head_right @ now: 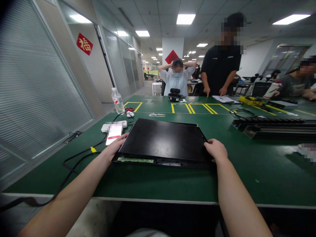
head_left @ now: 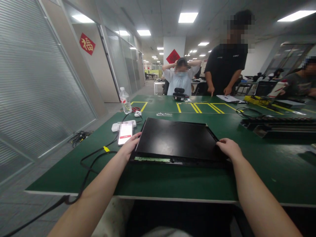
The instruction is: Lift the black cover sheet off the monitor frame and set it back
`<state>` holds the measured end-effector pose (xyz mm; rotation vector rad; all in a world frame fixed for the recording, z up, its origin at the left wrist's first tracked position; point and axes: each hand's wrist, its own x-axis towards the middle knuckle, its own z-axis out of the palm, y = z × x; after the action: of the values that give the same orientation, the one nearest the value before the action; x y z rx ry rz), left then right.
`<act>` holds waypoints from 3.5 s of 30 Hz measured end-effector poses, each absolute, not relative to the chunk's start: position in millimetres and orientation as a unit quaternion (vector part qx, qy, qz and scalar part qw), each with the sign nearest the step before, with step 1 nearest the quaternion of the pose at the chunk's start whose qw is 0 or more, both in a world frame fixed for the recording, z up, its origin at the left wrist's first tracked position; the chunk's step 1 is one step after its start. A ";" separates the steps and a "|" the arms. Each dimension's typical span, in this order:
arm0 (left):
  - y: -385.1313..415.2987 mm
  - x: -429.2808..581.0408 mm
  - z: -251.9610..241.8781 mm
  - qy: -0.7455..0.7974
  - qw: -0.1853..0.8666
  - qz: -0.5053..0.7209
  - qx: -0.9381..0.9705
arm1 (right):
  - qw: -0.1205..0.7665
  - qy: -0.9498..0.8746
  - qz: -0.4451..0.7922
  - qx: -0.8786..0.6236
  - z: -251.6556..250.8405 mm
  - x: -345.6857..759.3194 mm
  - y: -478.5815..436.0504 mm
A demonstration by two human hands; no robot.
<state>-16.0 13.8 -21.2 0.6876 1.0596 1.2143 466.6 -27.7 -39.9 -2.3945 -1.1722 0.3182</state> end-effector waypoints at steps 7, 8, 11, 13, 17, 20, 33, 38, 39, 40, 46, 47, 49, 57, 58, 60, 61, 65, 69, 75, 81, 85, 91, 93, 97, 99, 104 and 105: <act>7.7 -11.4 -19.7 0.506 0.587 0.521 0.357 | 0.224 -0.429 0.099 -0.869 -43.6 469.6 -24.7; 7.6 -11.0 -19.5 0.517 0.574 0.520 0.365 | 0.221 -0.431 0.096 -0.869 -44.3 470.3 -24.2; 9.0 -11.4 -18.3 0.543 0.538 0.516 0.388 | 0.215 -0.437 0.090 -0.869 -46.2 472.0 -23.1; 10.2 -12.6 -17.1 0.550 0.525 0.509 0.403 | 0.213 -0.438 0.093 -0.868 -46.3 472.1 -23.2; 10.6 -14.8 -16.8 0.552 0.509 0.509 0.419 | 0.209 -0.433 0.105 -0.870 -42.5 469.3 -25.0; 9.4 -15.2 -18.6 0.545 0.504 0.512 0.431 | 0.211 -0.427 0.111 -0.873 -38.2 466.1 -27.0; 0.1 -9.3 -15.0 0.528 0.507 0.521 0.439 | 0.215 -0.433 0.101 -0.869 -40.9 467.7 -26.0; -2.0 -9.2 -13.7 0.524 0.499 0.521 0.452 | 0.205 -0.432 0.108 -0.872 -38.8 465.9 -26.8; -1.8 -9.1 -14.0 0.525 0.496 0.521 0.455 | 0.204 -0.434 0.107 -0.871 -38.6 465.9 -26.8; -1.5 -9.0 -14.3 0.527 0.494 0.521 0.456 | 0.204 -0.435 0.106 -0.870 -38.6 466.2 -26.6; 3.3 -12.0 -15.3 0.535 0.488 0.525 0.448 | 0.214 -0.432 0.107 -0.869 -43.2 469.5 -24.9; 4.5 -12.7 -15.0 0.537 0.487 0.525 0.447 | 0.217 -0.432 0.102 -0.869 -43.8 469.8 -24.7; 5.9 -13.1 -13.5 0.537 0.490 0.523 0.444 | 0.220 -0.432 0.099 -0.869 -43.9 469.9 -24.6; 0.2 -4.7 -5.2 0.504 0.554 0.536 0.390 | 0.222 -0.421 0.121 -0.871 -32.7 459.7 -31.0; 0.0 -4.4 -4.9 0.502 0.557 0.536 0.388 | 0.225 -0.414 0.134 -0.872 -31.3 458.3 -32.1; 0.4 -4.6 -5.1 0.490 0.568 0.534 0.390 | 0.232 -0.402 0.148 -0.873 -29.9 457.1 -33.4; 0.9 -4.9 -5.5 0.482 0.575 0.533 0.392 | 0.234 -0.400 0.146 -0.874 -30.1 457.5 -33.5; 3.6 -7.3 -8.9 0.466 0.582 0.540 0.391 | 0.233 -0.421 0.111 -0.870 -36.1 462.7 -30.6; 6.7 -9.9 -11.6 0.463 0.574 0.553 0.388 | 0.233 -0.443 0.098 -0.860 -43.8 466.0 -26.4; 5.0 -4.3 -5.4 0.444 0.573 0.601 0.337 | 0.248 -0.451 0.091 -0.852 -47.6 466.5 -23.6; -0.7 -6.8 -6.8 0.404 0.580 0.608 0.361 | 0.247 -0.451 0.105 -0.851 -47.6 467.3 -23.4; -3.0 -10.3 -8.4 0.385 0.581 0.597 0.398 | 0.270 -0.442 0.102 -0.850 -46.8 466.5 -23.4; -6.5 -6.2 -4.7 0.375 0.573 0.605 0.406 | 0.323 -0.433 0.122 -0.832 -41.5 460.7 -23.7; -7.1 -5.7 -4.4 0.373 0.571 0.604 0.413 | 0.332 -0.431 0.126 -0.829 -40.0 460.2 -23.2; -8.4 -5.8 -4.3 0.357 0.569 0.607 0.426 | 0.351 -0.424 0.128 -0.825 -41.9 463.7 -20.8; -9.6 -5.2 -3.4 0.349 0.570 0.610 0.426 | 0.373 -0.416 0.127 -0.819 -45.1 466.0 -19.7; -12.7 -1.8 0.5 0.341 0.574 0.613 0.422 | 0.469 -0.371 0.174 -0.782 -51.1 466.6 -19.6; -12.6 -1.3 1.0 0.343 0.572 0.615 0.421 | 0.494 -0.360 0.196 -0.767 -51.1 466.1 -19.6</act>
<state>-1.3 -12.6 1.0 0.9867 0.8032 1.4414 466.1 -19.6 -51.1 -1.8590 -0.8722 0.4755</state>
